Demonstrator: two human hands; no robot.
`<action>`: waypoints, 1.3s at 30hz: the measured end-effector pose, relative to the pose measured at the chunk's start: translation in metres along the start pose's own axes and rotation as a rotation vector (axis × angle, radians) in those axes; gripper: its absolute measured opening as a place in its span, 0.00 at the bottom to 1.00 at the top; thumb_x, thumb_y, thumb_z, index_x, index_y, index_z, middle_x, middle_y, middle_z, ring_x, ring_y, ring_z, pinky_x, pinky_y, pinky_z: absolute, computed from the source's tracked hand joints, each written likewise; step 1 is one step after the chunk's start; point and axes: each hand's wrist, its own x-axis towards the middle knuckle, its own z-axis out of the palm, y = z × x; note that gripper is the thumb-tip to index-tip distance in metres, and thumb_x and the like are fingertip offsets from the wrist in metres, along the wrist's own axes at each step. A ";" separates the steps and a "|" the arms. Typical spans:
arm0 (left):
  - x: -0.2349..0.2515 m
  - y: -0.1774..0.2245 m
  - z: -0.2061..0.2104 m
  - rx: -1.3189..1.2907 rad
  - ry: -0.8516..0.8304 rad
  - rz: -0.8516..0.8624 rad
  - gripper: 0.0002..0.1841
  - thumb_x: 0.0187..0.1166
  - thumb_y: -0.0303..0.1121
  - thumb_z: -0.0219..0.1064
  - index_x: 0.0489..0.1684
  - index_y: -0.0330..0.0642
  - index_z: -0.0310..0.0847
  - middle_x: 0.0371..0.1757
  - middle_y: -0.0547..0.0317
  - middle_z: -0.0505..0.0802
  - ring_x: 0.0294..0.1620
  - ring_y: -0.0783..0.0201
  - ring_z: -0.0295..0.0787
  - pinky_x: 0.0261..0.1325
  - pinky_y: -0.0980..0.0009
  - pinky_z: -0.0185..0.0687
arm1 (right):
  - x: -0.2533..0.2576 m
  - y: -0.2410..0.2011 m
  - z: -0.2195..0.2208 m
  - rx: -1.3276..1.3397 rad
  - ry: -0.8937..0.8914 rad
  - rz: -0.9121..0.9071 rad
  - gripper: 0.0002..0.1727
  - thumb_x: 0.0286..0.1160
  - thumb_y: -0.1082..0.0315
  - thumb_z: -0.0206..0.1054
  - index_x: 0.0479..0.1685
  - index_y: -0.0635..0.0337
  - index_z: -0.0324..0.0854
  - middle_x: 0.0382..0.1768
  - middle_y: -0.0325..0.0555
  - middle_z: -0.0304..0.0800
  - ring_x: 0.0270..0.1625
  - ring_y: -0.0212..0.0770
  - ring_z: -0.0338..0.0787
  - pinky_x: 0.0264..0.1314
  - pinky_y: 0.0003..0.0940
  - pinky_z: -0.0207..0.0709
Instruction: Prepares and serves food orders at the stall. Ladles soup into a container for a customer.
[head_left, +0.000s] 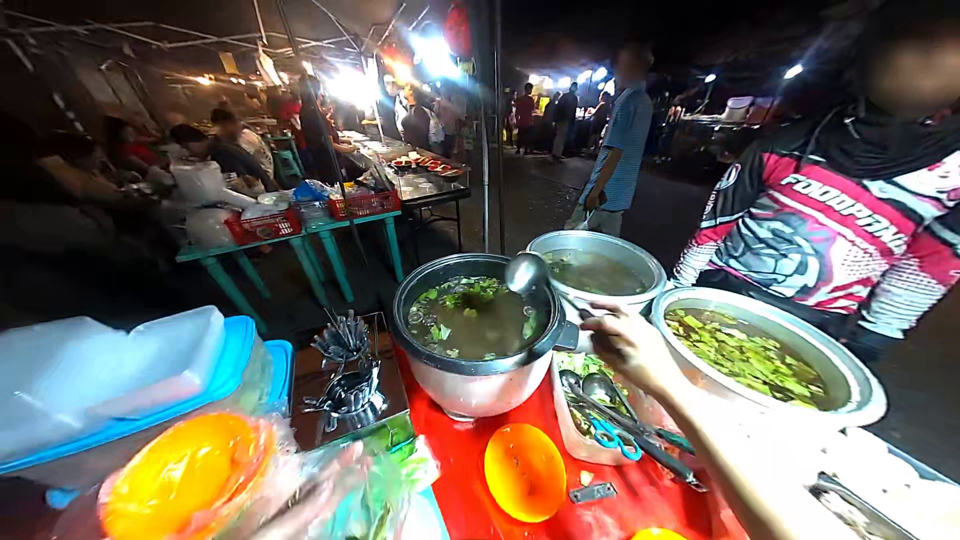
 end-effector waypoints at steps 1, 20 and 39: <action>0.008 0.018 0.002 0.006 -0.041 0.030 0.19 0.93 0.33 0.42 0.75 0.51 0.71 0.61 0.62 0.92 0.45 0.67 0.94 0.41 0.71 0.92 | 0.020 -0.003 0.016 -0.023 -0.107 -0.030 0.10 0.64 0.73 0.75 0.44 0.55 0.93 0.63 0.56 0.88 0.60 0.55 0.91 0.58 0.59 0.85; 0.344 0.159 0.079 0.169 -0.019 -0.084 0.34 0.83 0.72 0.41 0.80 0.69 0.71 0.39 0.56 0.86 0.25 0.65 0.78 0.32 0.70 0.77 | 0.188 0.055 0.159 0.194 -0.232 0.755 0.16 0.79 0.61 0.71 0.60 0.58 0.87 0.48 0.58 0.94 0.52 0.58 0.93 0.59 0.66 0.82; 0.398 0.105 0.136 0.119 -0.088 -0.141 0.49 0.74 0.82 0.24 0.91 0.64 0.56 0.71 0.36 0.81 0.55 0.45 0.83 0.52 0.54 0.80 | 0.311 -0.113 0.054 -0.167 -0.252 0.207 0.12 0.74 0.63 0.72 0.48 0.62 0.85 0.31 0.54 0.89 0.36 0.55 0.91 0.40 0.61 0.82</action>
